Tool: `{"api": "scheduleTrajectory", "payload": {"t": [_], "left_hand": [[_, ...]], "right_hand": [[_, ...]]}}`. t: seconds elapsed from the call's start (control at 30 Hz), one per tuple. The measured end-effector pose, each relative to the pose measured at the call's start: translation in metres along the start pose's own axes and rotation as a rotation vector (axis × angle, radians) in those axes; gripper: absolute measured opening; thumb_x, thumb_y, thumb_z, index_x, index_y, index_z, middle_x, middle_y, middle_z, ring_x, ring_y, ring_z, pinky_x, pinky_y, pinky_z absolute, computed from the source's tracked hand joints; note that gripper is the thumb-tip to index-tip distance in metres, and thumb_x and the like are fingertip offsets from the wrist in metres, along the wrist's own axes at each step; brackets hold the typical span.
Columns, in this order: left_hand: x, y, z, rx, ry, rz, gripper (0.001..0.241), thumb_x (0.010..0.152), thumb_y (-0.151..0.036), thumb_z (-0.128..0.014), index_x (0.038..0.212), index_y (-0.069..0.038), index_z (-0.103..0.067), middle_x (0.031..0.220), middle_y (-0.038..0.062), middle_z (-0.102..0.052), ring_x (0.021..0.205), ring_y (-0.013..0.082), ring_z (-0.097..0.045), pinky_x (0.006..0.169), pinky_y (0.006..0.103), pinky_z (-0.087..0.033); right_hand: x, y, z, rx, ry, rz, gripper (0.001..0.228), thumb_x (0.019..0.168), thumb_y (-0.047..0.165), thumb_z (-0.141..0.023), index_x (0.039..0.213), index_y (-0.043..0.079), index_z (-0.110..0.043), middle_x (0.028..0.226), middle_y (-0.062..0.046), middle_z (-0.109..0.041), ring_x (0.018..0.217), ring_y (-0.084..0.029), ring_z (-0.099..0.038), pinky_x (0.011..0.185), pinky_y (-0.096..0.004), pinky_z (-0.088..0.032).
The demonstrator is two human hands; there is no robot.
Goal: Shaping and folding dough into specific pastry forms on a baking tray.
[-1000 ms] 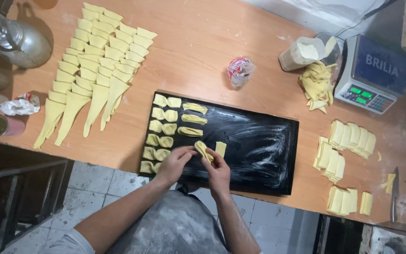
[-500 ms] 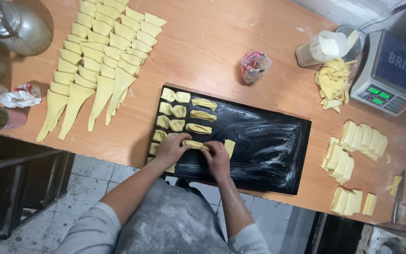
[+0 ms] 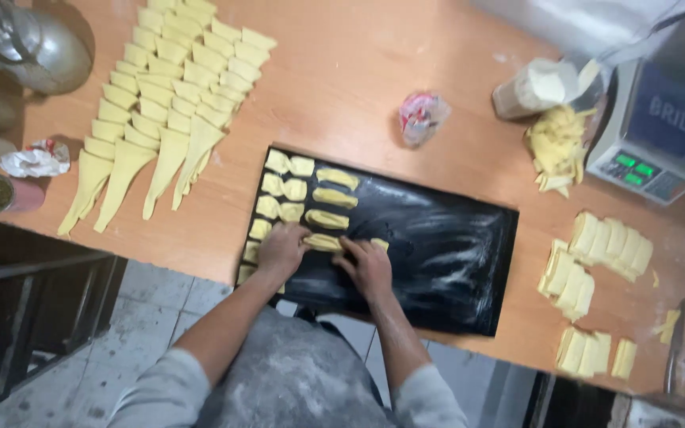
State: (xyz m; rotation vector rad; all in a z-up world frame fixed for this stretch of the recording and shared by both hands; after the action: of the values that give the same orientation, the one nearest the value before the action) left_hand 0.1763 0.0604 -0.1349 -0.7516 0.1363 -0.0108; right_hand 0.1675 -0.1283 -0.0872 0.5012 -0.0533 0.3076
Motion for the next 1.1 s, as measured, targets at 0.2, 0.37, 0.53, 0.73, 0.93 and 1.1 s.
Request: {"api": "scheduleTrajectory", "payload": {"t": [0.2,0.37,0.53,0.73,0.93,1.1], "left_hand": [[-0.054,-0.005,0.002,0.085,-0.04,0.0,0.041,0.085,-0.023,-0.074,0.124,-0.014,-0.065,0.109,0.013,-0.069,0.105,0.0358,-0.063,0.089,0.0493,-0.051],[-0.081,-0.047,-0.002,-0.049,0.097,-0.008,0.041,0.086,-0.025,-0.073,0.125,-0.014,-0.065,0.111,0.014,-0.068,0.107,0.035,-0.064,0.092,0.0463,-0.052],[-0.08,-0.071,-0.033,-0.278,0.199,-0.094,0.056,0.081,-0.028,-0.079,0.13,-0.009,-0.06,0.121,0.016,-0.063,0.113,0.035,-0.06,0.094,0.0432,-0.052],[-0.092,-0.056,-0.115,-1.028,0.517,0.262,0.066,0.09,-0.028,-0.081,0.142,-0.005,-0.047,0.133,0.009,-0.057,0.119,0.0202,-0.054,0.101,0.0374,-0.049],[-0.097,-0.064,-0.133,-1.347,0.481,0.445,0.037,0.089,-0.015,-0.075,0.122,-0.004,-0.064,0.11,0.005,-0.07,0.098,0.0138,-0.068,0.088,0.0311,-0.056],[-0.095,-0.094,-0.087,-1.021,0.451,0.154,0.031,0.093,-0.006,-0.07,0.124,0.0,-0.066,0.108,0.009,-0.072,0.095,0.0149,-0.068,0.083,0.0283,-0.055]], "right_hand": [[-0.031,-0.028,0.046,-0.253,-0.145,-0.004,0.069,0.071,0.03,-0.082,0.131,0.002,-0.062,0.116,-0.019,-0.068,0.106,-0.039,-0.064,0.085,-0.047,-0.051],[-0.024,-0.058,0.026,-0.173,0.284,-0.282,0.04,0.082,0.029,-0.08,0.116,0.014,-0.067,0.121,-0.015,-0.064,0.113,-0.037,-0.062,0.093,-0.046,-0.052],[-0.043,-0.04,0.041,-0.111,0.277,-0.168,0.028,0.088,0.025,-0.078,0.106,0.008,-0.066,0.113,-0.017,-0.068,0.105,-0.04,-0.066,0.088,-0.046,-0.053],[-0.099,-0.048,0.049,0.79,0.164,-0.584,0.043,0.093,0.023,-0.067,0.134,0.012,-0.061,0.102,-0.006,-0.077,0.09,-0.014,-0.071,0.081,-0.03,-0.056],[-0.134,-0.068,0.025,1.093,0.139,-0.667,0.039,0.092,0.016,-0.074,0.128,0.002,-0.064,0.102,-0.002,-0.072,0.087,-0.011,-0.067,0.078,-0.029,-0.055],[-0.137,-0.059,0.041,1.03,0.119,-0.514,0.031,0.096,0.012,-0.073,0.126,0.002,-0.075,0.105,-0.008,-0.073,0.09,-0.012,-0.064,0.08,-0.027,-0.052]]}}
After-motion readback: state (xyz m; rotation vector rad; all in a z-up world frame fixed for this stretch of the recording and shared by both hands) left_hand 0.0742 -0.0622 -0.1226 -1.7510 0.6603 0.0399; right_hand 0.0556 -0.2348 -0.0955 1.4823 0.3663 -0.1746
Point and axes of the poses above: each hand's wrist, its own x-axis towards the middle knuckle, its own z-axis out of the back of the hand, y = z × x, the point moved 10 cm from there along x, towards the middle knuckle
